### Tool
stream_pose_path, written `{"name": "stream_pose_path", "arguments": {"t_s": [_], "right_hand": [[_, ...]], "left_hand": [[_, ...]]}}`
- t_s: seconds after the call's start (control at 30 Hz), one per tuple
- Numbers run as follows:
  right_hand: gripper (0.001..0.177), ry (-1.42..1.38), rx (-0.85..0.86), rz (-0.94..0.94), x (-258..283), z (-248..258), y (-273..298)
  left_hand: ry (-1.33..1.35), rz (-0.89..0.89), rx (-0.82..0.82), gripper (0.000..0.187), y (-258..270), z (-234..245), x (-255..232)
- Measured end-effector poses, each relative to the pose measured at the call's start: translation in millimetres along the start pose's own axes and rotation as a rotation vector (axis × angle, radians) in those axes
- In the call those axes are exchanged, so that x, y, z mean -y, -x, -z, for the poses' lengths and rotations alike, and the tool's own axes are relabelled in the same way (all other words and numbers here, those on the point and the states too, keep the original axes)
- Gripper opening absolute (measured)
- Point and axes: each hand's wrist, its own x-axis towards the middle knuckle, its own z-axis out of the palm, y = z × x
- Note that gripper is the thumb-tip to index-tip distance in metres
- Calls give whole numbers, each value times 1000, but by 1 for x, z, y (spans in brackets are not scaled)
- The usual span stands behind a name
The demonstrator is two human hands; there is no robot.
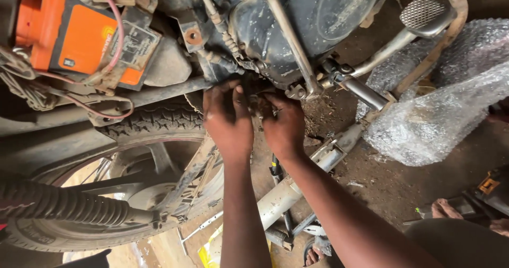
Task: Replacing or repairing components on a motorcycle, specifically working on the exhaust system and engine area.
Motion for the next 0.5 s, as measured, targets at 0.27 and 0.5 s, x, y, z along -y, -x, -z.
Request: {"name": "stream_pose_path", "arguments": {"t_s": [0.27,0.5], "right_hand": [[21,19,-26,14,0,-10,-3],[22,-75,-68,47,-9,-19,-2]], "left_hand": [[58,28,-1,13,0,-4,5],[101,45,22,19,1,-4,7]]}}
